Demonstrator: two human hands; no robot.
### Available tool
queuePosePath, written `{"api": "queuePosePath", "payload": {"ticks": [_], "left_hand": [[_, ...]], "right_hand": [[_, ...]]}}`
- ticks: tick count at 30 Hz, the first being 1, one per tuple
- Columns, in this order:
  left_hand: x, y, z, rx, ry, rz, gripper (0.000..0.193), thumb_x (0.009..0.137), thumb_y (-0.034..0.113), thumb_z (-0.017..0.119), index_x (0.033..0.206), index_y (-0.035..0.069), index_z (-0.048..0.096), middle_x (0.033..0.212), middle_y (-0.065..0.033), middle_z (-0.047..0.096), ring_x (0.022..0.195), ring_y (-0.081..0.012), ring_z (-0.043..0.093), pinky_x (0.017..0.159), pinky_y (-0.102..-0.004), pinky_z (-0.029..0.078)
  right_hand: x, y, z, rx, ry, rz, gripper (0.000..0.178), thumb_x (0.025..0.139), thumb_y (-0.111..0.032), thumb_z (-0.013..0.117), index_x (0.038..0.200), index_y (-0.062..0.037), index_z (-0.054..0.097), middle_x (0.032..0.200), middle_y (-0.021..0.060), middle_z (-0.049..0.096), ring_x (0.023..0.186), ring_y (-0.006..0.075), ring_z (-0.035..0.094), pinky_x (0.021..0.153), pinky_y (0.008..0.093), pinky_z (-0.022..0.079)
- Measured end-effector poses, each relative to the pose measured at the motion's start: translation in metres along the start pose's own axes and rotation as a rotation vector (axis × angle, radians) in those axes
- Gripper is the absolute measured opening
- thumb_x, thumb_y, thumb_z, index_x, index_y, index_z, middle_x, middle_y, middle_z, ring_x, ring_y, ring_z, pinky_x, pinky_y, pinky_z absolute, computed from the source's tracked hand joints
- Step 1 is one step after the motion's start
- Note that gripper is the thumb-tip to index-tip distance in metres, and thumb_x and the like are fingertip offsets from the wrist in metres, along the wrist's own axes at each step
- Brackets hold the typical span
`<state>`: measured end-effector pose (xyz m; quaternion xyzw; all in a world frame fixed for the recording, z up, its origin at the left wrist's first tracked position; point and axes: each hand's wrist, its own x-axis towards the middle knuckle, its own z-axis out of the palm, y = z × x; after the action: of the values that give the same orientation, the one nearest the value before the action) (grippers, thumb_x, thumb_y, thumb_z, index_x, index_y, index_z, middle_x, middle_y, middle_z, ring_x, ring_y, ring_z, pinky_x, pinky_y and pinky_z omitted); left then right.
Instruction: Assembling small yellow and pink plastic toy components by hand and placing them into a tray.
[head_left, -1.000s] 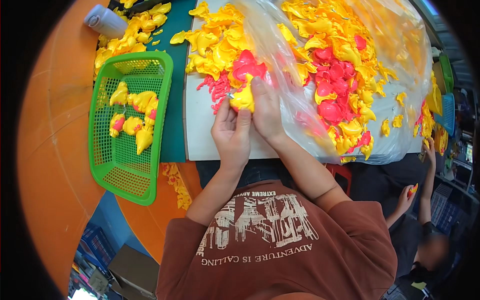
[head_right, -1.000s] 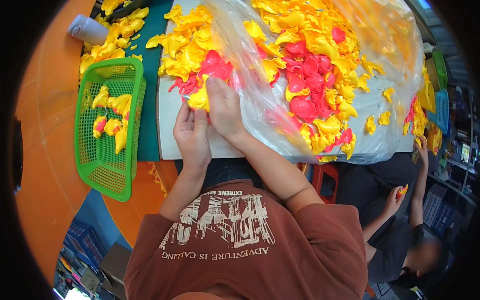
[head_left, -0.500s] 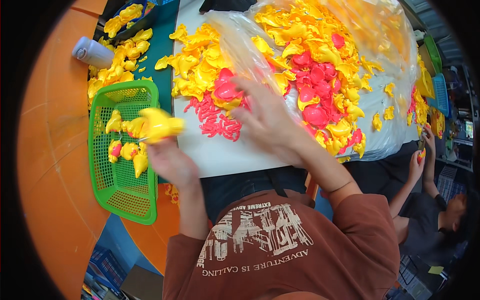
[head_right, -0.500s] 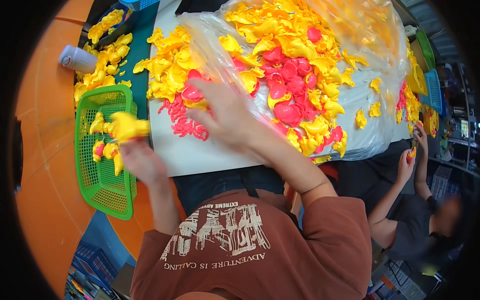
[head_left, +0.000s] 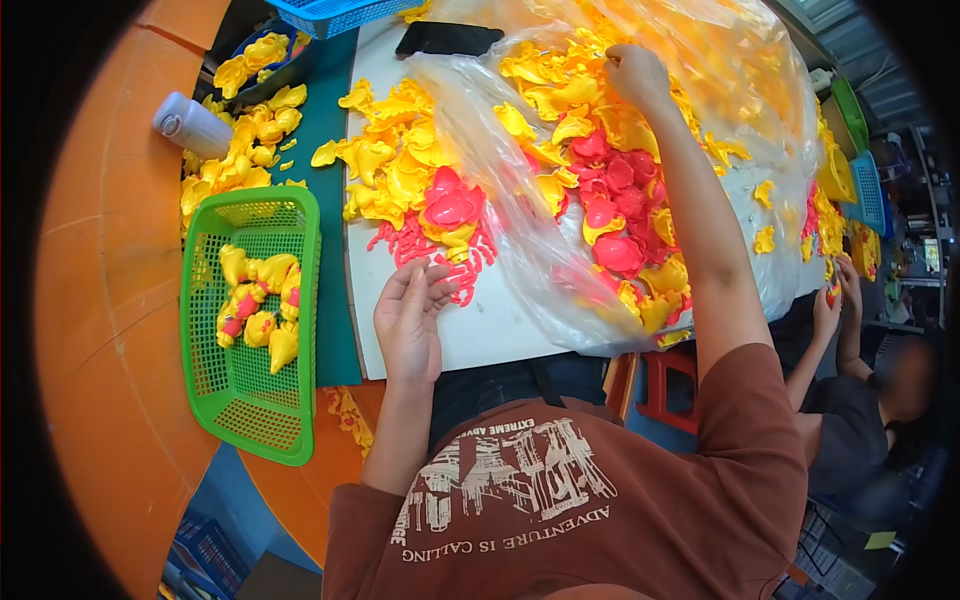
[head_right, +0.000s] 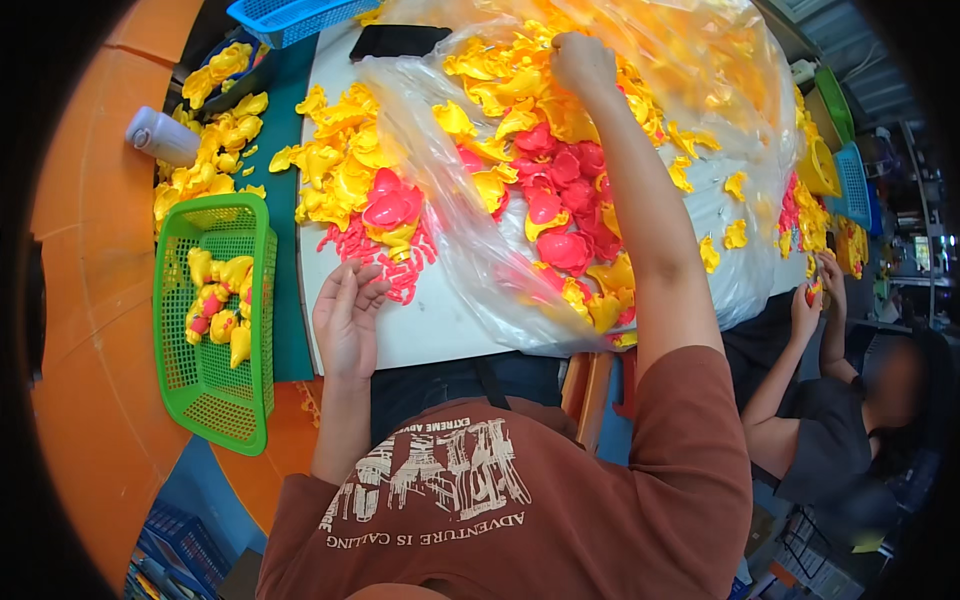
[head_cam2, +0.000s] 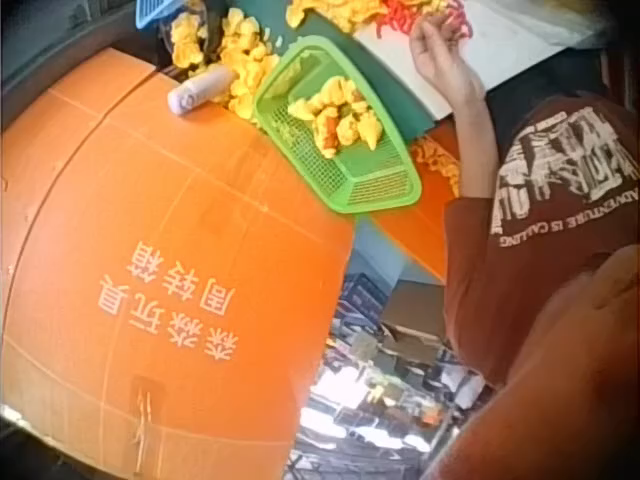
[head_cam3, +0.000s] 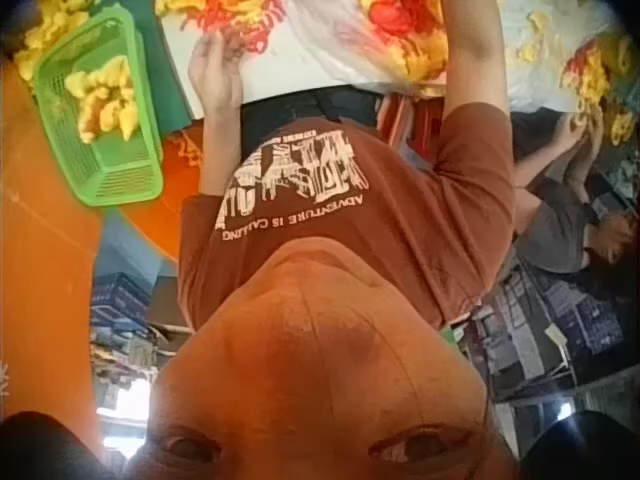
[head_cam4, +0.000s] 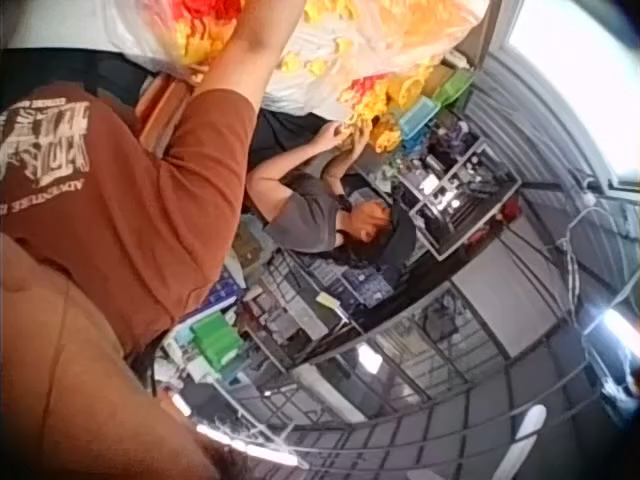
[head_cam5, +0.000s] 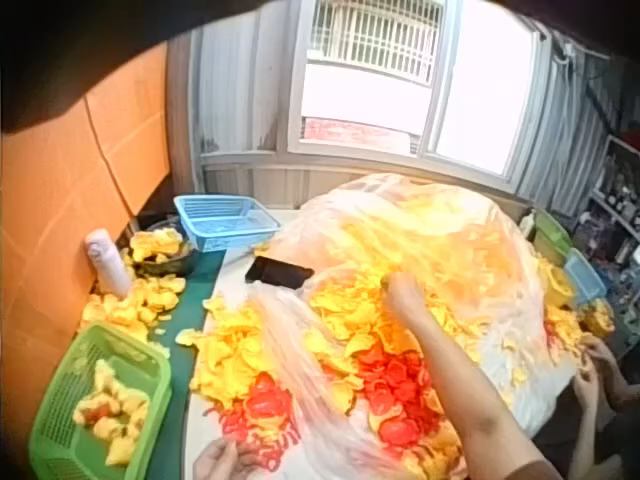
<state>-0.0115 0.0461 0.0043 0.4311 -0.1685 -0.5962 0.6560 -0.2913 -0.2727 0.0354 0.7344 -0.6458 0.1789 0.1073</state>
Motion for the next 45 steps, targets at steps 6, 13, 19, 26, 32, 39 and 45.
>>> {"api": "queuePosePath", "payload": {"ticks": [6,13,19,26,32,39,45], "left_hand": [[0.011,0.009,-0.007,0.172,0.105,0.130,0.023,0.093,0.014,0.052,0.111,-0.001,0.052,0.101,-0.0119,0.061,0.085,-0.0163,0.061,0.077,-0.0279,0.049],[0.024,0.019,0.013,0.063,-0.183,-0.018,0.036,0.094,0.015,0.050,0.127,0.002,0.042,0.114,-0.0127,0.055,0.093,-0.0173,0.060,0.070,-0.0279,0.050],[0.021,0.007,-0.015,-0.035,-0.089,-0.192,0.027,0.094,0.015,0.047,0.119,0.003,0.049,0.097,-0.0115,0.063,0.072,-0.0177,0.064,0.056,-0.0258,0.049],[0.015,0.000,-0.016,0.020,0.018,-0.140,0.023,0.092,0.010,0.050,0.114,0.002,0.049,0.095,-0.0107,0.061,0.067,-0.0150,0.061,0.055,-0.0248,0.048],[0.013,-0.004,-0.011,0.022,-0.052,-0.122,0.027,0.090,0.004,0.050,0.117,0.000,0.045,0.098,-0.0101,0.060,0.073,-0.0137,0.061,0.060,-0.0253,0.049],[0.004,-0.002,0.001,0.106,-0.082,-0.057,0.024,0.092,0.003,0.047,0.116,-0.001,0.044,0.099,-0.0088,0.060,0.078,-0.0133,0.060,0.068,-0.0264,0.050],[-0.002,0.000,0.014,0.131,-0.073,0.002,0.023,0.093,0.005,0.048,0.114,-0.001,0.043,0.096,-0.0083,0.059,0.077,-0.0124,0.059,0.067,-0.0248,0.049]], "right_hand": [[-0.010,-0.037,-0.033,-0.028,0.506,-0.447,0.020,0.079,-0.014,0.064,0.097,-0.0093,0.068,0.084,0.0104,0.068,0.076,0.0275,0.065,0.075,0.0372,0.051],[-0.126,-0.158,-0.077,0.887,-0.357,-0.788,0.017,0.078,-0.007,0.063,0.094,-0.0021,0.066,0.085,0.0109,0.068,0.076,0.0235,0.065,0.070,0.0323,0.051],[-0.161,-0.160,-0.076,0.470,-0.734,-0.441,0.014,0.076,-0.007,0.061,0.088,-0.0023,0.065,0.092,0.0099,0.064,0.087,0.0248,0.060,0.072,0.0337,0.048],[-0.192,-0.151,-0.046,0.368,-0.450,-0.830,0.017,0.072,-0.009,0.056,0.085,-0.0053,0.066,0.088,0.0065,0.056,0.088,0.0220,0.056,0.077,0.0331,0.046],[-0.182,-0.142,-0.039,0.448,-0.364,-0.982,0.012,0.073,-0.010,0.058,0.082,-0.0049,0.064,0.091,0.0069,0.056,0.090,0.0219,0.056,0.077,0.0317,0.046],[-0.192,-0.171,-0.081,0.937,-0.136,-0.694,0.023,0.063,0.003,0.070,0.085,-0.0022,0.064,0.085,0.0088,0.063,0.082,0.0261,0.060,0.072,0.0349,0.050],[-0.199,-0.175,-0.078,0.858,0.006,-0.803,0.024,0.063,0.002,0.071,0.086,-0.0006,0.063,0.089,0.0098,0.062,0.087,0.0278,0.058,0.074,0.0361,0.049]]}}
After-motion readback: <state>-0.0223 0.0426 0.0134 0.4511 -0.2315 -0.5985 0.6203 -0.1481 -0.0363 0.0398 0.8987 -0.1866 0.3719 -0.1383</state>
